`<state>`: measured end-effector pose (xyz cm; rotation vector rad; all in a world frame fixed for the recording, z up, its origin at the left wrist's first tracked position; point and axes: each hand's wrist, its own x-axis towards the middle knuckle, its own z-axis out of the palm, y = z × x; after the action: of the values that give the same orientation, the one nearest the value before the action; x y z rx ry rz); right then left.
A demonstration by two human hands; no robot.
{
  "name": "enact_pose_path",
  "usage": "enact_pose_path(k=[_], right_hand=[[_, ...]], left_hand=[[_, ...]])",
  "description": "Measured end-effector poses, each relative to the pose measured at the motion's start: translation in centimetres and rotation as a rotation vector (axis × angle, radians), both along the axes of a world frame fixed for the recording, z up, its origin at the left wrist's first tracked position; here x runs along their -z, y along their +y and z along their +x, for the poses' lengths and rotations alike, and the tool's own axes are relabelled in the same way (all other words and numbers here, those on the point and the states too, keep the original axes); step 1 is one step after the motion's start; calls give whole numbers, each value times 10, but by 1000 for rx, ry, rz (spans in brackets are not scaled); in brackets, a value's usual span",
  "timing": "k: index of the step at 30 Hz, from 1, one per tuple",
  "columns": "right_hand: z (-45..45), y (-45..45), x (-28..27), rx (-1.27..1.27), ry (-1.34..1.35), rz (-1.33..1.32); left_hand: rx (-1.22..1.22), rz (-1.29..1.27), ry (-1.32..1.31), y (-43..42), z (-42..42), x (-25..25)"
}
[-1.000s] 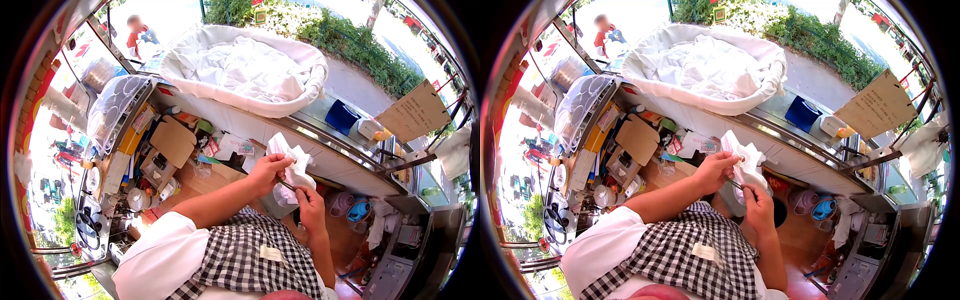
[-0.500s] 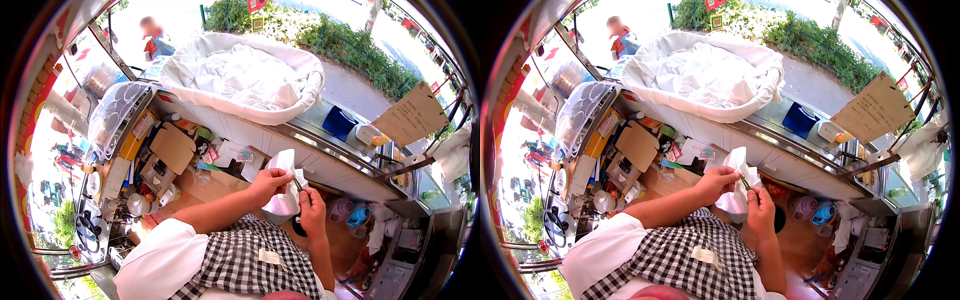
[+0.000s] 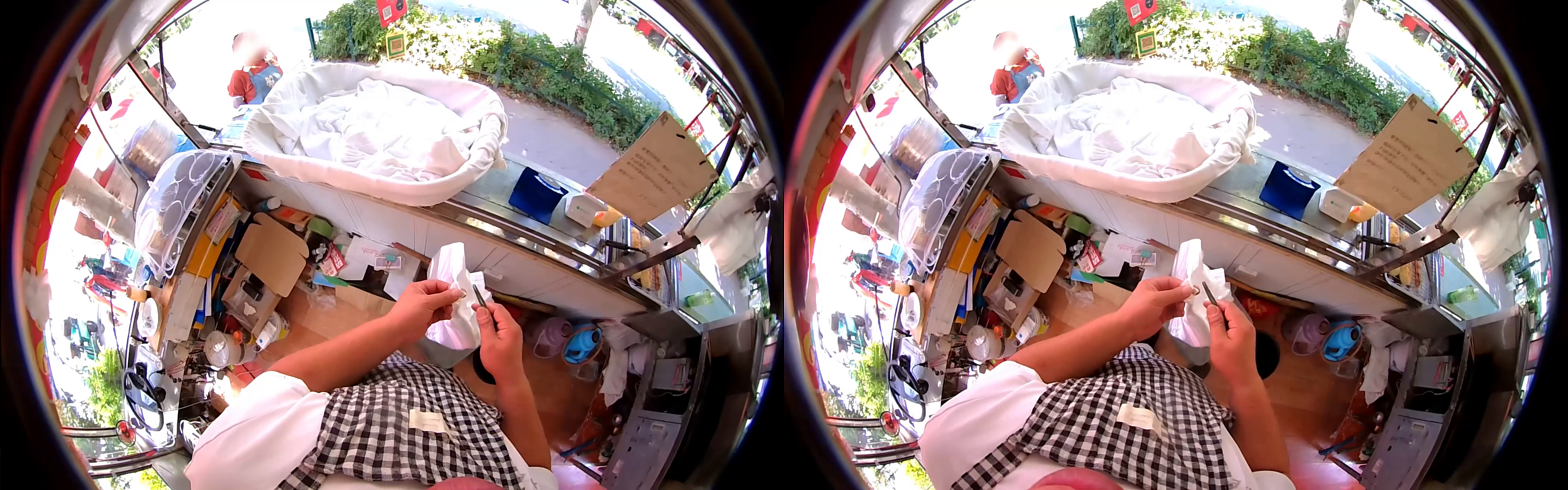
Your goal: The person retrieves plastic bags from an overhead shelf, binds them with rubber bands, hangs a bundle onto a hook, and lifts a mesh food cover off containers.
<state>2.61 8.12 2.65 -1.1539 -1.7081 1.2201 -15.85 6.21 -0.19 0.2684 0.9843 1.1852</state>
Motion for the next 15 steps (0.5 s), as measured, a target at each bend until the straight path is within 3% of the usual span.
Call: enact_pose_path(k=[15], right_hand=[[9,-7,-2,14,-29,136]], left_hand=[[34,-8,73,-6,10,5]])
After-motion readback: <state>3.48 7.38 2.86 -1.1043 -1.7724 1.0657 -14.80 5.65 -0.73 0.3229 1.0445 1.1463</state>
